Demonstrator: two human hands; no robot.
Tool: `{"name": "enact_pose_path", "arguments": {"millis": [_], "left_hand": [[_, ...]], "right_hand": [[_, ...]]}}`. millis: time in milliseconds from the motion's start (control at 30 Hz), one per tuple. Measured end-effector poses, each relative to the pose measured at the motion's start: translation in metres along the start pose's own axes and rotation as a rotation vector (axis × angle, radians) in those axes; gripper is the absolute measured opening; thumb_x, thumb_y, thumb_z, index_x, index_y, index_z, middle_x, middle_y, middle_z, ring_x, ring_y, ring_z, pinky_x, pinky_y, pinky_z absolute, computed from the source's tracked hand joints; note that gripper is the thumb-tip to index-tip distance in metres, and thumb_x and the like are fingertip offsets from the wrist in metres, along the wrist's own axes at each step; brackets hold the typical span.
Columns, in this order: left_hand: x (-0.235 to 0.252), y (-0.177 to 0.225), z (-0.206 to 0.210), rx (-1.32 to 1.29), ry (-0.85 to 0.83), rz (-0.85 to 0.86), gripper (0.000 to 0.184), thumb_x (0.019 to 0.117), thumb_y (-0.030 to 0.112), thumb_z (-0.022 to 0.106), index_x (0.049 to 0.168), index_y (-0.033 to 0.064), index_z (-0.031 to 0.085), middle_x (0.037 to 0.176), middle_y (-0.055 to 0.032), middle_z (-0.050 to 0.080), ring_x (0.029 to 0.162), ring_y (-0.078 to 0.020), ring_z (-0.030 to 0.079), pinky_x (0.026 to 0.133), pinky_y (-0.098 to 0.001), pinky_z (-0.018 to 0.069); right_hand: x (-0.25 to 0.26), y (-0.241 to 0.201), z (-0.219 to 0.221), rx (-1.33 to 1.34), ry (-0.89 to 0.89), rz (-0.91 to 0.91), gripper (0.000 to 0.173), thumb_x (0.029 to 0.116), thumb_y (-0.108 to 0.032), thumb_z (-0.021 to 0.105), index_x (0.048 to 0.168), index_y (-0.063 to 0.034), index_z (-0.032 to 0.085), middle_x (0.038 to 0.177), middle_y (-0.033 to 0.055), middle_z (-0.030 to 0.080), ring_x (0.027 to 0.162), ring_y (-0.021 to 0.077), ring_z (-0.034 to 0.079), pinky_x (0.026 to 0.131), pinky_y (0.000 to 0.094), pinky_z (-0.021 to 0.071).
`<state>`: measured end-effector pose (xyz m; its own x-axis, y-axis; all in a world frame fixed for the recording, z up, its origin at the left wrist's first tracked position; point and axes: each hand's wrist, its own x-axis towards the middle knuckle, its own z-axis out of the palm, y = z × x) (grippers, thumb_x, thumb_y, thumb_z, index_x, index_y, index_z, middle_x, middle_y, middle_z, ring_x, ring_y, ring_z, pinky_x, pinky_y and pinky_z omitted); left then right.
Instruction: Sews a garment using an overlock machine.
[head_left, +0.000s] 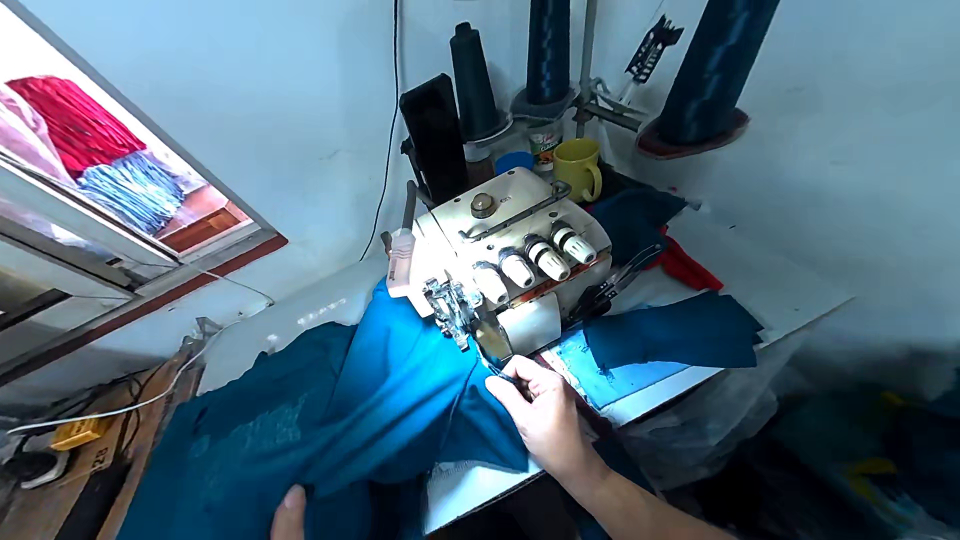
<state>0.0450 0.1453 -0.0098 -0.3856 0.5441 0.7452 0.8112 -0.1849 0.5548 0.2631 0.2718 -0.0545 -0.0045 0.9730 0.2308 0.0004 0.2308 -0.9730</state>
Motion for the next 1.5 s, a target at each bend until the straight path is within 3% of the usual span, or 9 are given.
{"name": "enact_pose_path", "arguments": {"millis": [167,267,500,767,967,1100,1267,1367,1500], "left_hand": [[0.092,-0.041,0.042,0.230,-0.319,0.230,0.046,0.1066,0.029,0.045,0.098,-0.0115,0.065,0.103,-0.0303,0.065,0.108,-0.0370,0.062,0.097,-0.0530,0.0468],[0.109,-0.061,0.064,0.075,-0.595,-0.049,0.044,0.1062,0.033,0.042,0.127,0.0009,0.065,0.120,-0.0114,0.069,0.106,-0.0158,0.067,0.095,-0.0408,0.0540],[0.016,-0.012,0.075,-0.491,-0.056,-0.685,0.027,0.1088,0.017,0.036,0.126,-0.0017,0.045,0.098,0.0010,0.057,0.084,-0.0032,0.062,0.080,-0.0241,0.0559],[-0.035,0.036,0.072,-1.079,-0.332,-0.989,0.014,0.1013,0.005,0.049,0.108,0.0002,0.061,0.094,-0.0118,0.075,0.086,-0.0184,0.075,0.080,-0.0355,0.0633],[-0.012,0.039,0.043,-1.357,-0.256,-1.041,0.017,0.0902,0.015,0.074,0.104,0.0056,0.071,0.096,-0.0131,0.076,0.089,-0.0187,0.076,0.078,-0.0364,0.0643],[-0.012,0.032,0.047,-1.205,-0.219,-1.047,0.019,0.0983,0.004,0.050,0.107,0.0004,0.066,0.093,-0.0139,0.076,0.083,-0.0175,0.076,0.073,-0.0343,0.0645],[-0.015,0.028,0.054,-1.021,-0.172,-1.026,0.027,0.1018,0.004,0.036,0.118,0.0020,0.058,0.096,-0.0089,0.075,0.086,-0.0142,0.075,0.075,-0.0327,0.0640],[-0.019,0.030,0.057,-1.022,-0.149,-1.083,0.025,0.1014,0.006,0.038,0.117,0.0014,0.057,0.096,-0.0105,0.074,0.087,-0.0160,0.075,0.076,-0.0345,0.0641],[-0.020,0.032,0.054,-1.075,-0.172,-1.111,0.023,0.0999,0.008,0.040,0.111,0.0037,0.059,0.093,-0.0099,0.075,0.085,-0.0160,0.075,0.075,-0.0355,0.0642]], "right_hand": [[0.006,-0.003,0.010,-0.008,0.035,-0.014,0.020,0.0922,-0.018,0.069,0.074,-0.0111,0.062,0.058,-0.0071,0.049,0.053,-0.0019,0.045,0.053,0.0152,0.0384],[0.007,-0.002,0.007,0.069,0.002,0.032,0.020,0.0949,-0.017,0.067,0.077,-0.0099,0.063,0.059,-0.0067,0.051,0.054,-0.0018,0.047,0.053,0.0146,0.0395],[0.008,0.024,-0.021,0.045,0.089,0.103,0.035,0.0982,-0.011,0.063,0.131,-0.0029,0.056,0.108,0.0078,0.066,0.065,0.0081,0.062,0.059,0.0235,0.0549],[-0.014,0.006,-0.018,0.351,-0.132,0.484,0.028,0.1095,-0.019,0.046,0.106,-0.0007,0.066,0.090,0.0057,0.069,0.064,0.0088,0.063,0.054,0.0213,0.0513],[-0.016,-0.002,-0.012,0.966,-0.452,0.670,0.035,0.1104,-0.028,0.037,0.127,-0.0033,0.056,0.113,0.0094,0.070,0.108,0.0212,0.068,0.095,0.0408,0.0552],[-0.011,-0.020,-0.011,0.846,-0.218,0.485,0.005,0.0933,0.005,0.061,0.091,0.0002,0.061,0.082,0.0103,0.070,0.071,0.0175,0.071,0.069,0.0326,0.0616],[-0.023,-0.007,-0.009,0.444,-0.127,0.163,0.017,0.0821,0.004,0.072,0.092,-0.0020,0.060,0.084,0.0027,0.066,0.064,0.0089,0.065,0.060,0.0228,0.0582],[-0.018,-0.020,-0.009,0.677,-0.241,0.549,0.031,0.0876,0.010,0.064,0.114,0.0012,0.051,0.080,0.0046,0.064,0.063,0.0109,0.064,0.061,0.0249,0.0572],[0.003,-0.025,-0.016,0.891,-0.303,0.958,0.010,0.1038,-0.011,0.055,0.100,-0.0051,0.061,0.073,0.0044,0.062,0.057,0.0097,0.057,0.054,0.0233,0.0507]]}}
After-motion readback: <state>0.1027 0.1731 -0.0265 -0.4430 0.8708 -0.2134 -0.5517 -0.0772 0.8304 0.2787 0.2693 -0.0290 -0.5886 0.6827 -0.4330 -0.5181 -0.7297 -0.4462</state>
